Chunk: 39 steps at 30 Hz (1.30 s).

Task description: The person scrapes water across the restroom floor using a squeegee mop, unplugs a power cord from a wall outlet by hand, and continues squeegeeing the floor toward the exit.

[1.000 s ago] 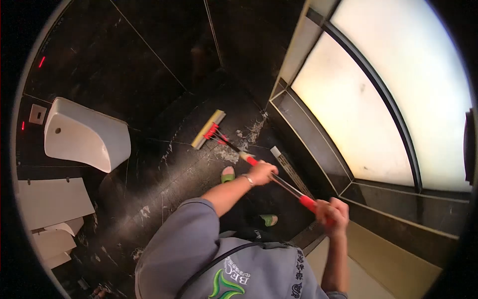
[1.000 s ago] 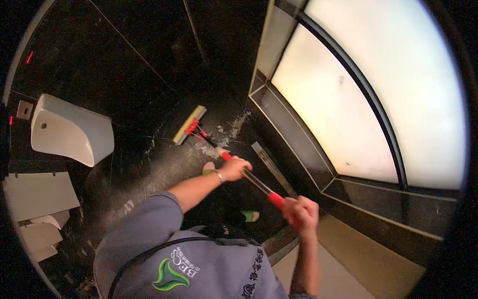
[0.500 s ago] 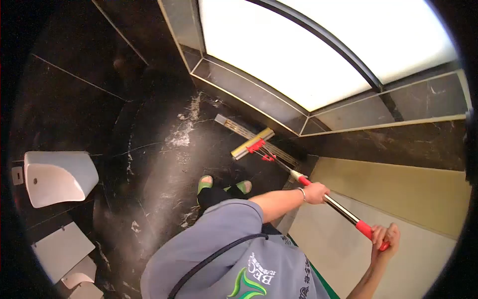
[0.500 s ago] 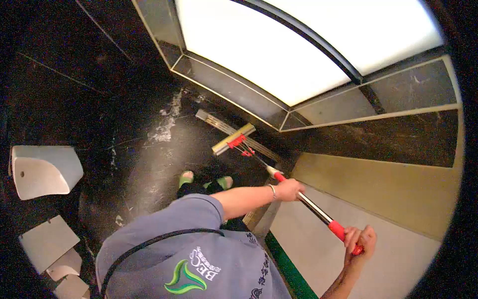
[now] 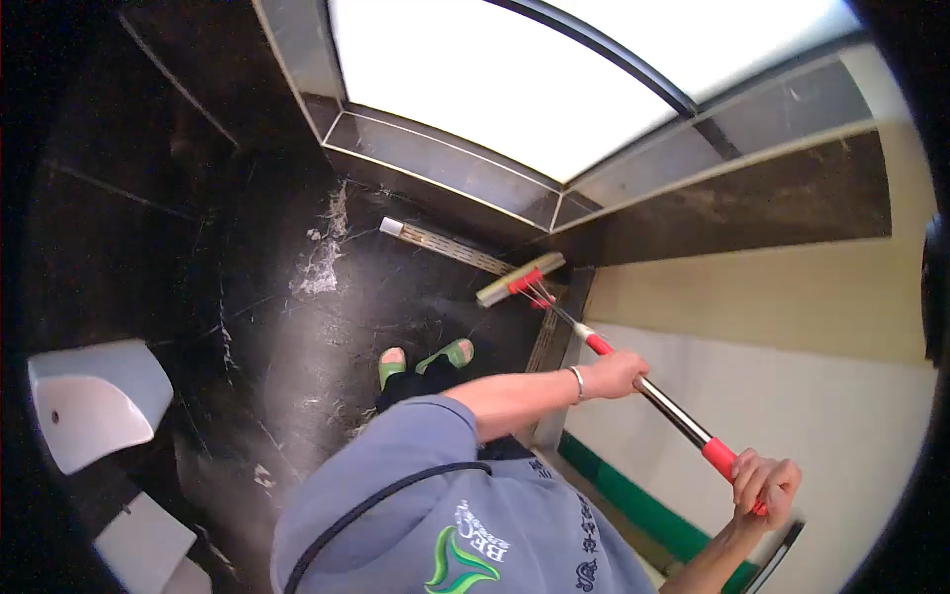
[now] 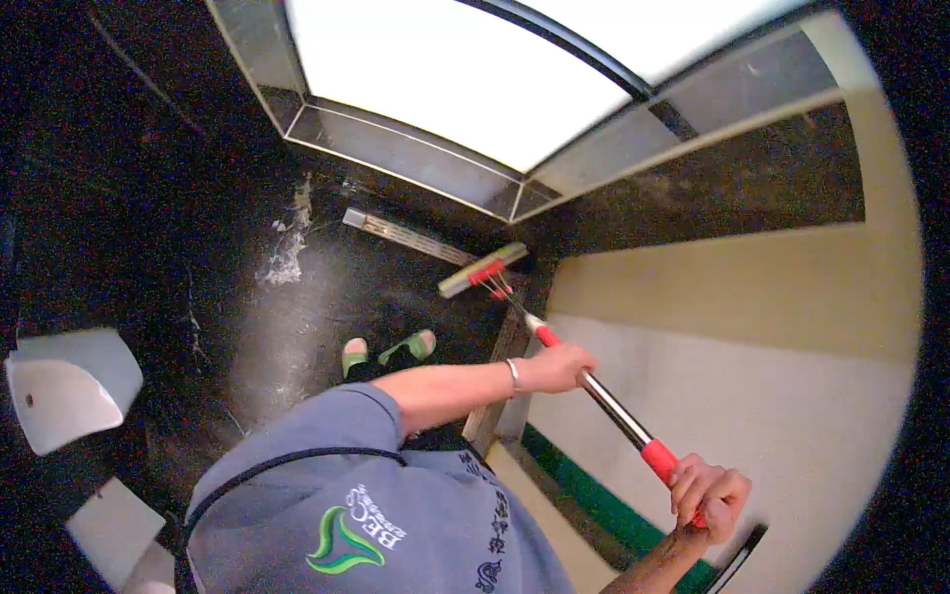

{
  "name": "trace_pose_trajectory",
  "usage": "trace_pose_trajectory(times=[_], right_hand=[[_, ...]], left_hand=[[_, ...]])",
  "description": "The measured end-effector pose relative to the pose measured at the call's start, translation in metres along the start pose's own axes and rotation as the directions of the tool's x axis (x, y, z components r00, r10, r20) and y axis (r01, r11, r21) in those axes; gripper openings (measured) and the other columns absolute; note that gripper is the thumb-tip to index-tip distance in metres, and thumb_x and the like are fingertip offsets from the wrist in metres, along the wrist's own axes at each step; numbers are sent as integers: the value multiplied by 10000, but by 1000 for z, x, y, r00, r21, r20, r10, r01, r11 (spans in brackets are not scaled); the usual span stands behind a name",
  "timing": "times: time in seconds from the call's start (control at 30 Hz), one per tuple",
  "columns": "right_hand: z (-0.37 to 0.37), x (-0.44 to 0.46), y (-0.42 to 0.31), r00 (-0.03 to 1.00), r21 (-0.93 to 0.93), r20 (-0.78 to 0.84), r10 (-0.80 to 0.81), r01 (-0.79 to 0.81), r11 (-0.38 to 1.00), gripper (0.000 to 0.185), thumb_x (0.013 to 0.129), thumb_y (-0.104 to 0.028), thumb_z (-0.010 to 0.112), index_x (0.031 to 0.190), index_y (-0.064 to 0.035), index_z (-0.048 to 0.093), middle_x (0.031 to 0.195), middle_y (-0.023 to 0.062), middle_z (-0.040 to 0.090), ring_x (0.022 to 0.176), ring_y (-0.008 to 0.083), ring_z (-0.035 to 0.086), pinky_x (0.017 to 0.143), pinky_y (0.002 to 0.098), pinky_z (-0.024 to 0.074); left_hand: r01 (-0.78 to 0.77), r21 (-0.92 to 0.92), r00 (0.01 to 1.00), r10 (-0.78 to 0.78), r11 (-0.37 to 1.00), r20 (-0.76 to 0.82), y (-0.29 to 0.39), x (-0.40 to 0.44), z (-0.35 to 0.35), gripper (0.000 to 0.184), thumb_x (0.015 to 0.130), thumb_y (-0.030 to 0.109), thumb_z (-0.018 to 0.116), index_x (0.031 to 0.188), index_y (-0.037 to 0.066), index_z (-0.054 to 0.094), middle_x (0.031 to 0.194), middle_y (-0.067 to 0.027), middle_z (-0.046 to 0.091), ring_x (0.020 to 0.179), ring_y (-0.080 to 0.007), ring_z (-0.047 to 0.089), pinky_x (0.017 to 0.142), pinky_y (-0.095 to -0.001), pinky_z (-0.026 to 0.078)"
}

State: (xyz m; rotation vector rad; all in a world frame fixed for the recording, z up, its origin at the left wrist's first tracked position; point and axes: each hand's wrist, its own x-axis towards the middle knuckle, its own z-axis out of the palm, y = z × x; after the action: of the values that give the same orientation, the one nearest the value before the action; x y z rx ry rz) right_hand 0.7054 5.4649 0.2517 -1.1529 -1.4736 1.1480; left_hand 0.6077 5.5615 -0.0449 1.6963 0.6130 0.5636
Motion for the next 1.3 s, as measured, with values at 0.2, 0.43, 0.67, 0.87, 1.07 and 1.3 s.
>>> trace_pose_trajectory(times=[0.2,0.43,0.67,0.87,1.07,1.3], right_hand=[[14,-40,28,999,388,-30,-20,30,921,239,789,-126,497,592,-96,364,409,27,461,364,154,398,488,335,371],[43,-11,130,984,442,96,153,-180,879,215,789,-140,468,609,-104,355,419,36,425,405,155,391,617,393,403],[-72,-39,103,957,166,130,258,-277,946,229,794,-116,436,594,-122,326,384,22,388,349,133,348,596,350,420],[-144,-43,39,970,62,-19,244,-242,968,269,812,-171,481,606,-138,310,374,16,397,316,132,348,550,331,410],[-127,-7,21,960,-91,27,277,-274,958,284,804,-183,537,590,-121,360,385,19,445,317,145,409,516,329,423],[-29,46,28,946,53,238,222,-240,969,201,707,-15,449,534,-84,374,402,35,464,320,136,402,413,288,360]], left_hand=[[170,182,982,-151,968,-116,-9,-94,-20,118,674,42,622,786,75,642,759,-132,633,835,-339,576,738,-449,477],[424,297,875,-302,855,-378,-95,-162,-25,56,732,136,676,776,114,650,783,-94,635,808,-318,562,719,-423,455],[212,157,922,-144,964,-359,-71,-72,76,102,701,144,674,800,120,670,823,-93,660,826,-316,596,739,-412,465],[32,-184,943,-90,982,-320,-29,36,180,199,674,216,762,754,78,645,734,-114,630,773,-309,559,719,-405,451],[25,-532,965,-160,847,-209,-17,76,201,207,663,169,775,754,60,624,693,-109,609,750,-267,564,690,-378,451],[-50,-402,948,-83,914,-307,-41,35,148,231,671,134,782,812,71,609,742,-89,599,742,-242,577,646,-364,448]])
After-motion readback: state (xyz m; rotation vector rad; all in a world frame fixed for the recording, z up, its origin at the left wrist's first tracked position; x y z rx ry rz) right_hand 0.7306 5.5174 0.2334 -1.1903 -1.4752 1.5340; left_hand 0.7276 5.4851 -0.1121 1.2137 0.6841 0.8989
